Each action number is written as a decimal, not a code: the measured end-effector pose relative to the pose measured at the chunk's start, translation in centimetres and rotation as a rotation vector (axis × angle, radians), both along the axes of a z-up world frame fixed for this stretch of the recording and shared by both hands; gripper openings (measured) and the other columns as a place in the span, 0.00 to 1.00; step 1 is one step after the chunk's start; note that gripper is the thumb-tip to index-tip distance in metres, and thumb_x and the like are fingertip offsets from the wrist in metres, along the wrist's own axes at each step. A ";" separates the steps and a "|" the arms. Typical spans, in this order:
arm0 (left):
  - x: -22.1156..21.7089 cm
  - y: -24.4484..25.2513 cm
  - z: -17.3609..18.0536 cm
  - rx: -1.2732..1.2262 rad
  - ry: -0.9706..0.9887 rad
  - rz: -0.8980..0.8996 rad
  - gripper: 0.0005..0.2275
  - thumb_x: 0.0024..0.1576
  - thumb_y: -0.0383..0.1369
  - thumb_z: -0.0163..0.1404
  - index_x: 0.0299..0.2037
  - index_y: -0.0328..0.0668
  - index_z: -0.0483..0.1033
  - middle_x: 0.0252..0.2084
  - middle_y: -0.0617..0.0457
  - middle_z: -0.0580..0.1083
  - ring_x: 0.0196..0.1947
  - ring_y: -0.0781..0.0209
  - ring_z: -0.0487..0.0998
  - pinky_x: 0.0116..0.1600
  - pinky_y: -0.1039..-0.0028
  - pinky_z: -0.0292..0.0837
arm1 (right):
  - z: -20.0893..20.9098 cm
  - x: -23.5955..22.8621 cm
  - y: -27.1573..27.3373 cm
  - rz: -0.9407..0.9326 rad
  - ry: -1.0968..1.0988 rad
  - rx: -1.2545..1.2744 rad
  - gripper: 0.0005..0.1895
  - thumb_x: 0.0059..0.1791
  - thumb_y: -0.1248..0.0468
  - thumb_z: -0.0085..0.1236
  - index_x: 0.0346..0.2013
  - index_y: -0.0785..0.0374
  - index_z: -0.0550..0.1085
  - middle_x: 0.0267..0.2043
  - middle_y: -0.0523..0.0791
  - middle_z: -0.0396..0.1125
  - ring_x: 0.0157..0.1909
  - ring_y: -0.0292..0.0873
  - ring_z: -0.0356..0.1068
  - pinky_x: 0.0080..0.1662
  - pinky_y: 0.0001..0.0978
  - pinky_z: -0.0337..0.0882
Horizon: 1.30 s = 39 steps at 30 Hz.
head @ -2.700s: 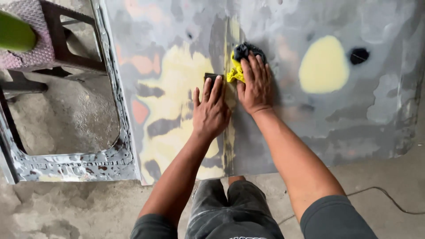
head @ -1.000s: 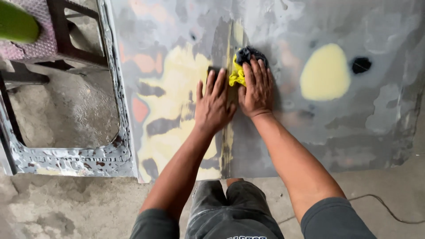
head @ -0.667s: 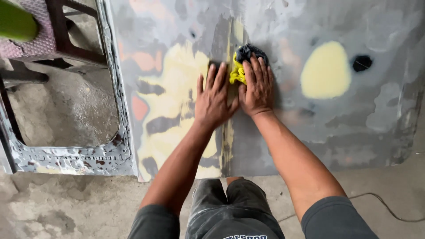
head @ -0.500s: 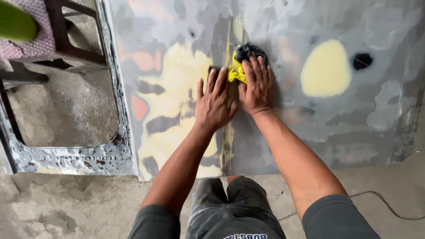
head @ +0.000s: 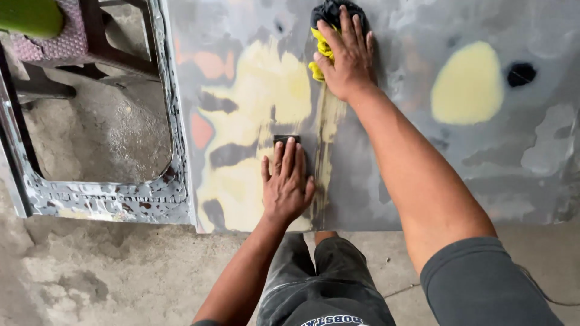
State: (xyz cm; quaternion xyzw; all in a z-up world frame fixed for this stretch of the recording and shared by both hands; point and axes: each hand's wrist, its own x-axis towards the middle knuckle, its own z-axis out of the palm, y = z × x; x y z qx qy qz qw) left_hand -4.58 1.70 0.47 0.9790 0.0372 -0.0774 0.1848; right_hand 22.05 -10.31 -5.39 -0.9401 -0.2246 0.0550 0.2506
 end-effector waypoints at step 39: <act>-14.7 1.5 -1.0 -0.068 -0.109 -0.016 0.35 0.57 0.45 0.46 0.73 0.34 0.55 0.78 0.45 0.49 0.78 0.43 0.45 0.76 0.47 0.37 | -3.0 -26.8 -16.5 -0.119 -0.333 -0.087 0.21 0.55 0.69 0.51 0.63 0.57 0.72 0.71 0.53 0.63 0.73 0.58 0.59 0.72 0.58 0.53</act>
